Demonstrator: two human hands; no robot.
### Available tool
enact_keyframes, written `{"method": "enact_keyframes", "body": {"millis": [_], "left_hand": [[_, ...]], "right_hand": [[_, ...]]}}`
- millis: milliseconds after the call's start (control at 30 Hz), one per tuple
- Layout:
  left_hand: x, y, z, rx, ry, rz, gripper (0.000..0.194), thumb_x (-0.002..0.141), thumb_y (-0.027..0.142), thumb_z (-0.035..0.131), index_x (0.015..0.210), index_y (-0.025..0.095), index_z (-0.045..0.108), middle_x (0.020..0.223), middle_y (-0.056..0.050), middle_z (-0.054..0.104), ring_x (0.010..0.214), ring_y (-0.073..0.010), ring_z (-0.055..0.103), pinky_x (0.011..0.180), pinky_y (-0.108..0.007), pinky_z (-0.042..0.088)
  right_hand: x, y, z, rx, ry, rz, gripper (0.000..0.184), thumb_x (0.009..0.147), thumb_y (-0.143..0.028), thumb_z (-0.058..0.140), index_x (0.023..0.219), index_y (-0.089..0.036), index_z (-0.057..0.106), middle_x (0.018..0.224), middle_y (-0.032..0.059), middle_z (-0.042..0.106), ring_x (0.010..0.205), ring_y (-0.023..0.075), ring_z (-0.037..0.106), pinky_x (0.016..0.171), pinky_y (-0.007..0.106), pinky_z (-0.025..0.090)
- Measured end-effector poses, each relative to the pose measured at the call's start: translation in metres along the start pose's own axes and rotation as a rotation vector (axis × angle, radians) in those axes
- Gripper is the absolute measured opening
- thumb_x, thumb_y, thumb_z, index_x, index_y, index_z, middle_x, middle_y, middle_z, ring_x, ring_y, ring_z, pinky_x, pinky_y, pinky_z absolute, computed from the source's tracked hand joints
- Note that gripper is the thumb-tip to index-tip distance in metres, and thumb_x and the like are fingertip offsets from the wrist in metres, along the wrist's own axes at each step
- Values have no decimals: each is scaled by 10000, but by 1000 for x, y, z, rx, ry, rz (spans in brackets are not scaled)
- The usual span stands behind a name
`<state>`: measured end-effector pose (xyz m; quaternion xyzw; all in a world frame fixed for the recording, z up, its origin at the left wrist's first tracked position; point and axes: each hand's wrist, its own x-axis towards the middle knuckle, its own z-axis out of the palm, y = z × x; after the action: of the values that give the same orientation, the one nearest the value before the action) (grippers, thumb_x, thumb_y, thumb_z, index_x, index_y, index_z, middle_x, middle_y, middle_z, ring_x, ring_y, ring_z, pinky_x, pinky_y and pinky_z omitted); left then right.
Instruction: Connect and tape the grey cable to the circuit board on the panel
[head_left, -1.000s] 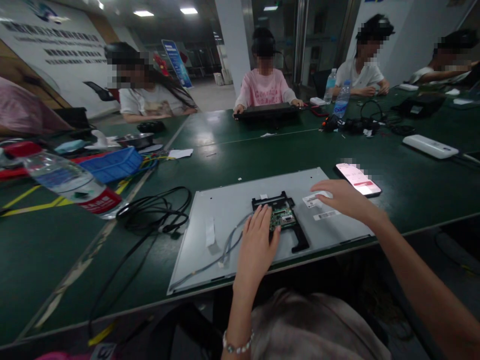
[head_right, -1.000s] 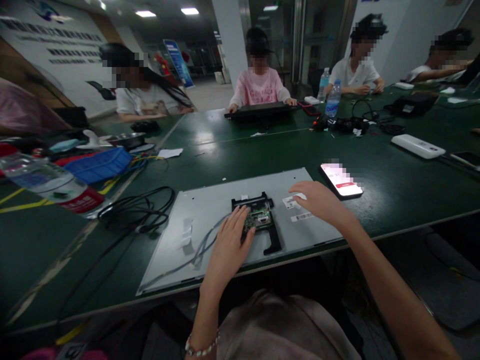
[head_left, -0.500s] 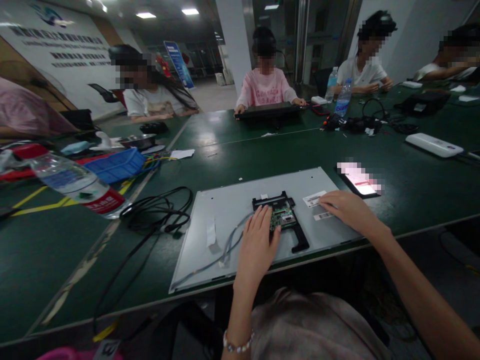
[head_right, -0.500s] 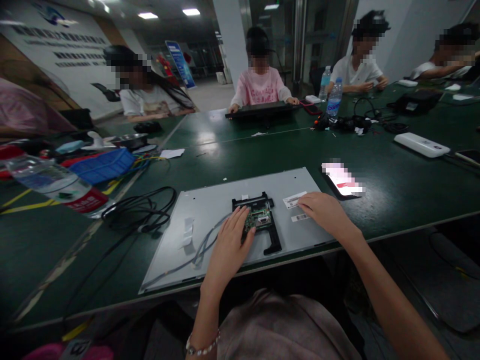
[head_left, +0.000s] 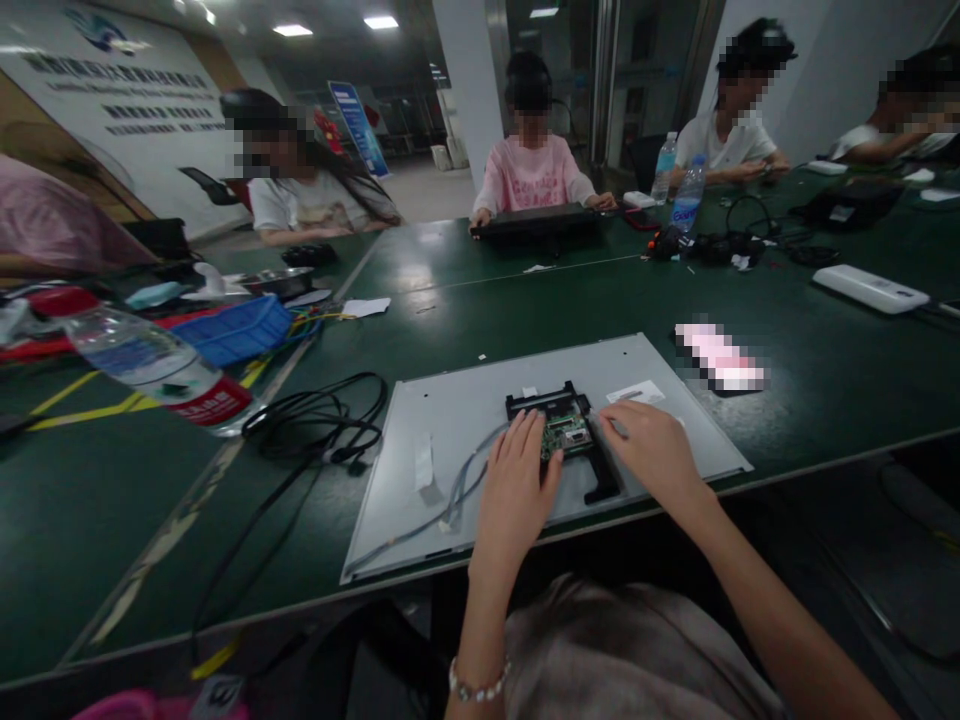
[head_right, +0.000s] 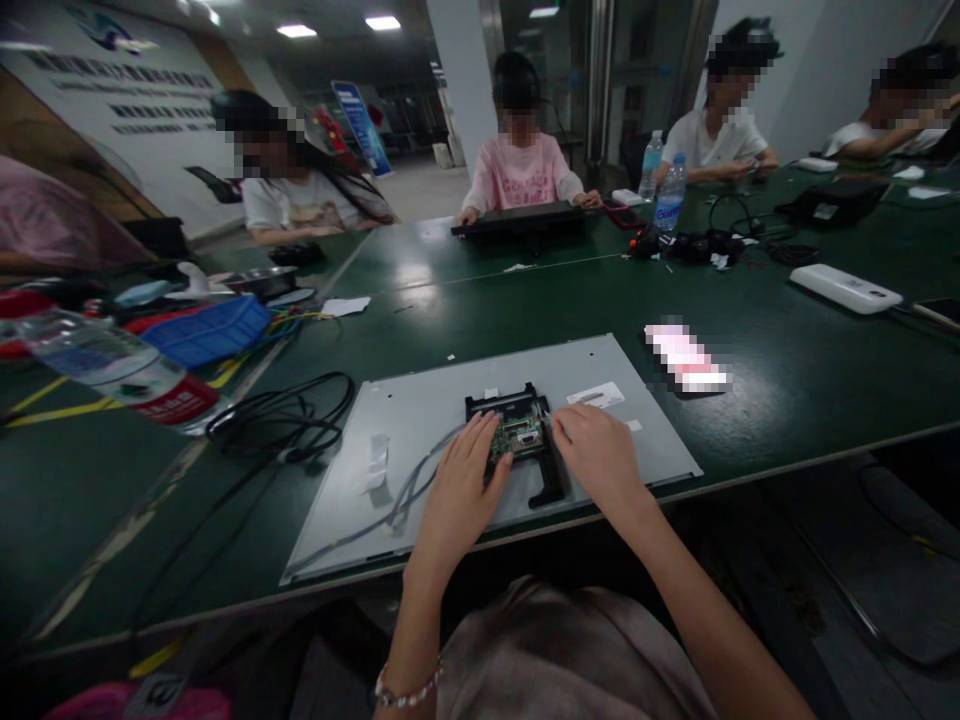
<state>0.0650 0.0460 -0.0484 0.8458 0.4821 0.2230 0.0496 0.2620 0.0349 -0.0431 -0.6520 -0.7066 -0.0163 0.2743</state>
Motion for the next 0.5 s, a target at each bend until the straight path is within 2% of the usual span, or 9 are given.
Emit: {"method": "enact_keyframes", "body": {"millis": [300,500], "left_hand": [[0,2,0,11,-12,-7,461,957,312,396,1393,159,385,1463,-106,448,1403,-227,332,1146,-446,298],[1,2,-2,8,-2,-11,457,956,309,403,1387,158,385,1468,-118,438,1405,-226,328,1145,-456,291]], "right_hand": [[-8,-5,5,124,-14,-17,224,927,-235,464,864,-225,679,946,55,731,877,207,667,808,307,490],[-11,-4,3,309,-11,-20,306,963,-272,391,940,-213,691,1007,70,727,925,212,669,876,336,499]]}}
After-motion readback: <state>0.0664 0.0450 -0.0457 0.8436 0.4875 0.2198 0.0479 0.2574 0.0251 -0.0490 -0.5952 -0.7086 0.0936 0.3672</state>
